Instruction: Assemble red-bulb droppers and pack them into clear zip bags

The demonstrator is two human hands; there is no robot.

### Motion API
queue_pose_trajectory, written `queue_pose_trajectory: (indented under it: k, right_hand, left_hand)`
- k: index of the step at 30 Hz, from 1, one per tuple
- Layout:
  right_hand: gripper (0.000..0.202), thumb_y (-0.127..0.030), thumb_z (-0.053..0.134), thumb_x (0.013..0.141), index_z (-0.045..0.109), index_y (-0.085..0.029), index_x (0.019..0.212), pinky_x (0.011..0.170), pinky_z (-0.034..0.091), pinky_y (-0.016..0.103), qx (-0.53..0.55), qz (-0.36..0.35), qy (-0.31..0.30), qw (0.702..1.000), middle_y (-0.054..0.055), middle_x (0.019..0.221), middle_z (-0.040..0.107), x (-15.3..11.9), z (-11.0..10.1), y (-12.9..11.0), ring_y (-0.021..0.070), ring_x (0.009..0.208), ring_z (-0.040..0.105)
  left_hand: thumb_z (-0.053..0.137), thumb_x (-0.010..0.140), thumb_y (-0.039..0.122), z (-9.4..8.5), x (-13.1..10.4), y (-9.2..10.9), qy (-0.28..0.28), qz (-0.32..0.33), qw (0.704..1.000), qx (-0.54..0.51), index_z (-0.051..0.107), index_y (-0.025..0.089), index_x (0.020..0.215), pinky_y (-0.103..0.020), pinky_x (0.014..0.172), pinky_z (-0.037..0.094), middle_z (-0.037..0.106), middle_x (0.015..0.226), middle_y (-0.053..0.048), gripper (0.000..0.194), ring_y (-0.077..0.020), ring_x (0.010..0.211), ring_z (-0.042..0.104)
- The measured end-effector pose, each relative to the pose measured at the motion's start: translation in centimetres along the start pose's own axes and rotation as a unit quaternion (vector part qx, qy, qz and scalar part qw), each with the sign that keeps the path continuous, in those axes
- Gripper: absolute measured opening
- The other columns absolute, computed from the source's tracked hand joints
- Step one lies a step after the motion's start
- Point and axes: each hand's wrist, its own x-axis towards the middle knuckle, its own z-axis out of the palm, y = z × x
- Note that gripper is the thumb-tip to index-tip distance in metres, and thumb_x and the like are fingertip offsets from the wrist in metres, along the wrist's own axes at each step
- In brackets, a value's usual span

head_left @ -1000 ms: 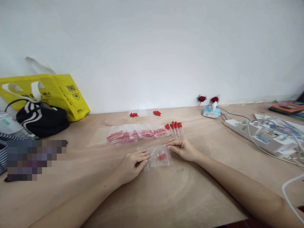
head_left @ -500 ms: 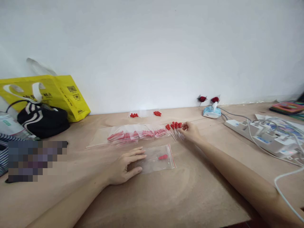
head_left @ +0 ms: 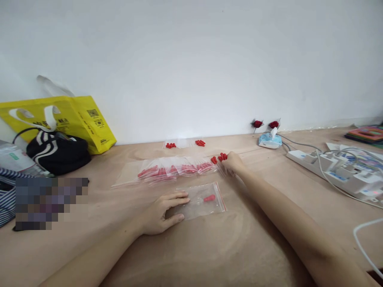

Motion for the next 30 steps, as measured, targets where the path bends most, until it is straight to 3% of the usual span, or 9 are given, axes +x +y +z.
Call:
queue_pose_trajectory:
  k: [3,6,10,12,15,18,23,26,30]
  right_hand:
    - [0.015,-0.024,0.062,0.066,0.06,-0.011,0.074,0.051,0.037,0.024,0.024,0.002,-0.004,1.0,0.012,0.065,0.062,0.1,-0.5,-0.1,0.0201,0.065,0.059]
    - [0.033,-0.021,0.06,0.066,0.056,-0.008,0.097,0.054,0.039,0.023,0.065,-0.008,-0.002,0.998,0.01,0.071,0.062,-0.4,-1.5,0.1,0.0191,0.07,0.059]
    - [0.062,-0.021,0.052,0.071,0.028,-0.012,0.127,0.05,0.042,0.022,0.16,-0.05,-0.036,0.985,-0.002,0.065,0.057,-3.2,-2.8,1.3,0.0124,0.054,0.056]
    - [0.072,-0.018,0.051,0.068,0.017,-0.016,0.131,0.044,0.041,0.022,0.311,-0.079,-0.08,0.944,-0.007,0.058,0.05,-5.2,-3.1,2.0,0.0107,0.044,0.051]
    - [0.075,-0.018,0.054,0.063,0.016,-0.022,0.128,0.042,0.042,0.022,0.416,-0.063,-0.113,0.9,-0.01,0.057,0.048,-7.9,-2.8,2.6,0.0101,0.042,0.051]
    - [0.064,-0.023,0.056,0.064,0.023,-0.024,0.119,0.045,0.045,0.023,0.47,-0.035,-0.127,0.873,-0.01,0.058,0.05,-9.2,-2.2,2.6,0.0101,0.044,0.054]
    - [0.036,-0.036,0.054,0.073,0.032,-0.024,0.098,0.049,0.048,0.025,0.537,0.007,-0.146,0.831,-0.007,0.061,0.055,-9.5,-1.4,2.4,0.0123,0.05,0.06]
    - [0.025,-0.034,0.053,0.073,0.039,-0.022,0.088,0.052,0.049,0.025,0.57,0.027,-0.181,0.801,-0.005,0.063,0.056,-9.5,-1.4,2.5,0.0116,0.053,0.061]
    - [0.026,-0.026,0.061,0.065,0.045,-0.018,0.084,0.048,0.047,0.019,0.549,0.025,-0.222,0.806,-0.006,0.059,0.055,-9.6,-1.7,2.8,0.0078,0.047,0.057]
  left_hand:
    - [0.048,0.082,0.035,0.0,0.0,-0.1,0.004,0.003,1.0,-0.003,0.046,0.026,0.123,-0.044,0.102,0.03,0.042,0.133,-0.004,0.042,-0.0232,0.123,0.036]
    - [0.047,0.082,0.036,0.0,0.0,0.0,-0.002,0.0,1.0,0.001,0.045,0.026,0.124,-0.043,0.102,0.031,0.042,0.133,-0.005,0.042,-0.023,0.123,0.036]
    - [0.047,0.082,0.036,-0.1,0.1,0.4,-0.008,-0.015,1.0,0.011,0.045,0.024,0.124,-0.045,0.102,0.029,0.041,0.134,-0.005,0.043,-0.0236,0.124,0.035]
    - [0.049,0.081,0.038,-0.1,0.2,0.8,-0.009,-0.019,1.0,0.011,0.046,0.024,0.124,-0.046,0.102,0.029,0.041,0.134,-0.006,0.045,-0.0247,0.124,0.035]
    - [0.047,0.082,0.038,0.0,0.3,1.3,-0.013,-0.014,1.0,-0.005,0.045,0.026,0.124,-0.045,0.101,0.03,0.04,0.134,-0.004,0.043,-0.0245,0.124,0.034]
    - [0.04,0.086,0.031,0.2,0.5,1.6,-0.017,-0.007,1.0,-0.021,0.044,0.028,0.124,-0.044,0.102,0.03,0.041,0.134,-0.002,0.038,-0.0224,0.124,0.034]
    - [0.045,0.083,0.028,0.4,0.6,1.8,0.004,0.009,1.0,-0.015,0.042,0.027,0.126,-0.042,0.1,0.032,0.041,0.134,-0.003,0.043,-0.0226,0.122,0.037]
    - [0.047,0.081,0.03,0.5,0.5,1.8,0.014,-0.005,1.0,-0.008,0.041,0.026,0.126,-0.041,0.099,0.034,0.039,0.135,-0.005,0.045,-0.0232,0.121,0.038]
    - [0.049,0.08,0.033,0.4,0.6,1.9,0.02,-0.02,1.0,-0.003,0.039,0.024,0.127,-0.043,0.099,0.033,0.039,0.135,-0.006,0.049,-0.025,0.121,0.038]
